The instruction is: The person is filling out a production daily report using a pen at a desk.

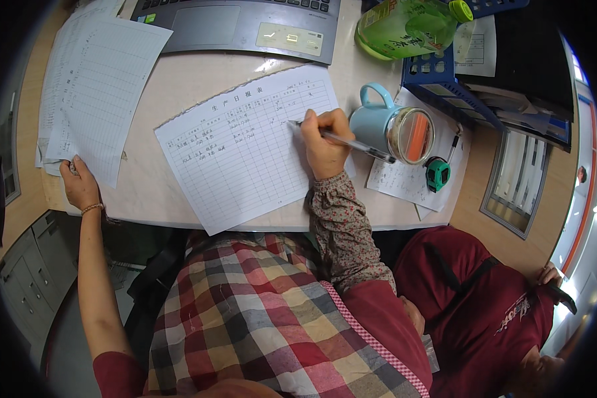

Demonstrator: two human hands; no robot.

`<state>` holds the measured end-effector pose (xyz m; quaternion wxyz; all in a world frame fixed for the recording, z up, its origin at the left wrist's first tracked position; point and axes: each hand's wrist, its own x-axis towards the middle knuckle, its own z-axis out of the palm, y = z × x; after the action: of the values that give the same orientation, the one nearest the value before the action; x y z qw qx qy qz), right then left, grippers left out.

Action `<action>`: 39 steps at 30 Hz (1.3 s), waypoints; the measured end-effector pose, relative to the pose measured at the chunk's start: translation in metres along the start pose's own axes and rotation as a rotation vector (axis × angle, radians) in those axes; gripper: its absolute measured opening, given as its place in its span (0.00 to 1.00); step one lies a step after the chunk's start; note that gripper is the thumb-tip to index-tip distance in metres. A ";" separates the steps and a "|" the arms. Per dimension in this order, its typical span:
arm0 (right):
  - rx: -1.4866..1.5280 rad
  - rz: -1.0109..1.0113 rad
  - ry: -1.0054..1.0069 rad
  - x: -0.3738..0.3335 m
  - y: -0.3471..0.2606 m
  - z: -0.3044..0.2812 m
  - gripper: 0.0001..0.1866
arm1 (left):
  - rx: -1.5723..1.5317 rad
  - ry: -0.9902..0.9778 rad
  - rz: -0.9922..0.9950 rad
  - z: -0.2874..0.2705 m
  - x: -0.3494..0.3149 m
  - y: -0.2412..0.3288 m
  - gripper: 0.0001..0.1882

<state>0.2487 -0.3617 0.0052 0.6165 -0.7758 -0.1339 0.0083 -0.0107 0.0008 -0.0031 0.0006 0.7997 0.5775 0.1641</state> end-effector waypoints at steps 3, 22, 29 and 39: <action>0.051 0.023 0.029 -0.002 -0.003 -0.001 0.13 | 0.008 -0.042 -0.017 0.000 0.001 -0.002 0.19; -0.033 0.034 0.010 -0.007 -0.012 0.006 0.14 | 0.013 -0.041 -0.017 0.000 0.001 0.001 0.18; -0.111 -0.003 -0.014 -0.006 -0.001 0.005 0.15 | 0.006 -0.034 -0.016 0.000 0.002 0.001 0.19; -0.147 -0.019 -0.046 -0.005 -0.002 0.006 0.15 | 0.005 -0.031 -0.007 0.002 0.002 0.000 0.19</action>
<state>0.2419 -0.3571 0.0052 0.5547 -0.8172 -0.1559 0.0105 -0.0101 0.0028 -0.0046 0.0083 0.8001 0.5806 0.1502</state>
